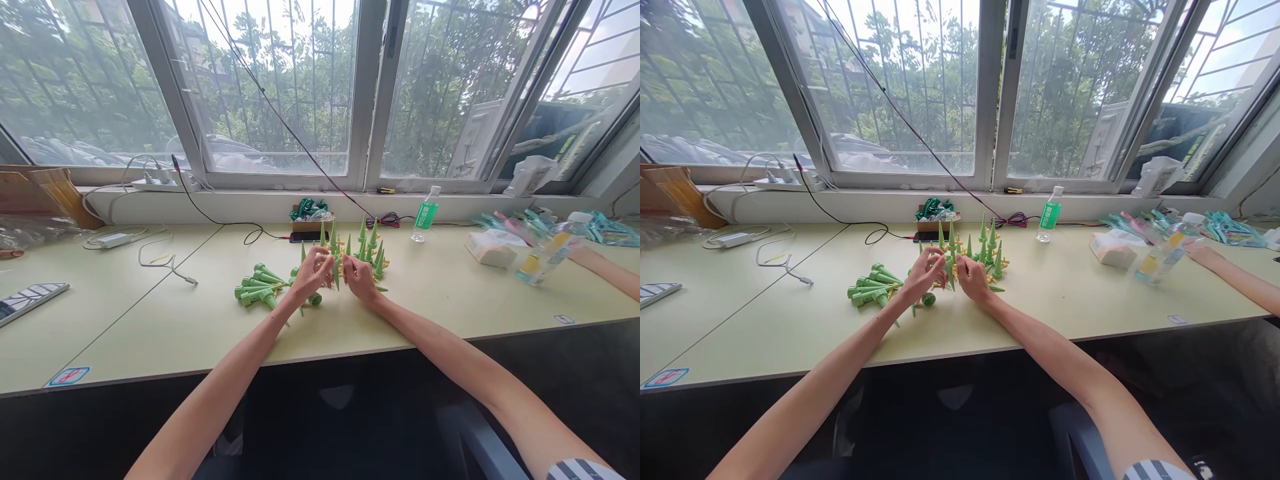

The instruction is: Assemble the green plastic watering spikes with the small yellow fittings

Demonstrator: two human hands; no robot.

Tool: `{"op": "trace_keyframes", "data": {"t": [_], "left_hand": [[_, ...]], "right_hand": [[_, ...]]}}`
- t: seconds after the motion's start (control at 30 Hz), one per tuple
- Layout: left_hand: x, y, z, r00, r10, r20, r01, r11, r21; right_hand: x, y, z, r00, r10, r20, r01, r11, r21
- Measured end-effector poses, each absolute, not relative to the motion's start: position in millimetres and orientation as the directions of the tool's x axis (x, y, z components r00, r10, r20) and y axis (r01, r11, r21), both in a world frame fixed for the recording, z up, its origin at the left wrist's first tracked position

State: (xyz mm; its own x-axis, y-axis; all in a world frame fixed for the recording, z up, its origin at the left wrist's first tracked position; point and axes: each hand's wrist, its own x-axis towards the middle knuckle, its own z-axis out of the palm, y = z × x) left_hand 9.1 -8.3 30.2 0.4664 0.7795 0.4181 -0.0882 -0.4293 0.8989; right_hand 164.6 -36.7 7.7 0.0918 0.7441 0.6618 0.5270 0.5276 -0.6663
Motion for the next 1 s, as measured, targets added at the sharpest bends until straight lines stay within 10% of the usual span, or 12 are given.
{"op": "trace_keyframes", "data": {"t": [0.43,1.0], "left_hand": [[5.1,-9.0,32.8,0.582,0.808,0.088,-0.002,-0.106,0.994],[-0.7,-7.9,32.9,0.605,0.779,0.165,-0.003,-0.205,0.979]], "right_hand": [[165.8,-38.2,4.7,0.089,0.688,0.720,0.500,0.594,-0.630],[167.8,-35.6,1.9,0.038,0.720,0.693,0.499,0.587,-0.637]]}}
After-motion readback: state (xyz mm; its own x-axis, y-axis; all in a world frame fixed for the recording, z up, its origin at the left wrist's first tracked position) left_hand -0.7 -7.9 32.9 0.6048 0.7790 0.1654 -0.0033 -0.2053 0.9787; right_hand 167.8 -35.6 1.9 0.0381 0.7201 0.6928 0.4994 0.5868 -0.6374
